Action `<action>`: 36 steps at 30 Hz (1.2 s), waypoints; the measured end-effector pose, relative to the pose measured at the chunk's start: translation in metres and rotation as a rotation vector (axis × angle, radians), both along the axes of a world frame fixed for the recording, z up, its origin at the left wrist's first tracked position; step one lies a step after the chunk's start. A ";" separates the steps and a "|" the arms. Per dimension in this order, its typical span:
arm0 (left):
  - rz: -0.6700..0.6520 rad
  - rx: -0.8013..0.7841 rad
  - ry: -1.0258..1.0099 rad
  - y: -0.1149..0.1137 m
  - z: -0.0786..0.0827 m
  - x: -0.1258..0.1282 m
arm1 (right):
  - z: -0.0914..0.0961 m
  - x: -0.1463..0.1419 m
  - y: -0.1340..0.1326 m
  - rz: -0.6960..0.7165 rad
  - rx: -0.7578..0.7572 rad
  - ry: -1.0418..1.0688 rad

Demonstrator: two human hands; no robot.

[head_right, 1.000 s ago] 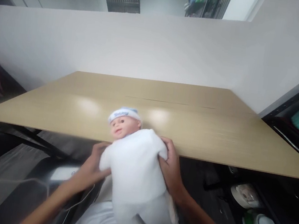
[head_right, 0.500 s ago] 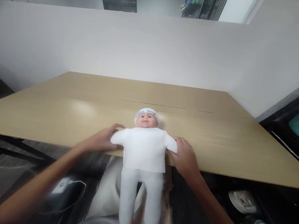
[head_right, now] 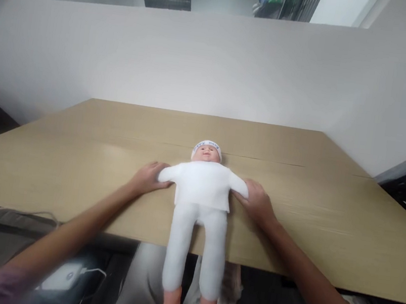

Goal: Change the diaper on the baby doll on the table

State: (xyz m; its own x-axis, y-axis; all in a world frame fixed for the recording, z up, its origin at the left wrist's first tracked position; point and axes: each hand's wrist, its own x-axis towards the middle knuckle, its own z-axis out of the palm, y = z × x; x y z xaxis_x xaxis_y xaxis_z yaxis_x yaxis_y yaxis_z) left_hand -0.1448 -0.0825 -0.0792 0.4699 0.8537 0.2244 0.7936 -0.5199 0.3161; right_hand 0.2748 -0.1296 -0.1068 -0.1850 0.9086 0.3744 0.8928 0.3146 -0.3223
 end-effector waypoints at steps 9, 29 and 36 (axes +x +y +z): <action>0.105 0.109 -0.081 0.097 -0.007 0.010 | -0.005 0.002 0.113 -0.070 0.083 0.000; 0.292 0.270 -0.094 0.183 -0.033 0.010 | -0.030 0.029 0.205 -0.186 0.121 -0.083; 0.320 0.333 -0.146 0.162 -0.026 0.013 | -0.020 0.007 0.173 -0.262 0.182 -0.129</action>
State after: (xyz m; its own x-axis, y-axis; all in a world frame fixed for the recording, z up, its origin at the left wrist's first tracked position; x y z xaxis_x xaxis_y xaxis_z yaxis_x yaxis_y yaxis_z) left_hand -0.1314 0.0798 -0.1056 0.1380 0.8208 0.5542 0.8900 -0.3483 0.2943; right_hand 0.2814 0.0429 -0.1270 -0.0108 0.8522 0.5232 0.9806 0.1113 -0.1611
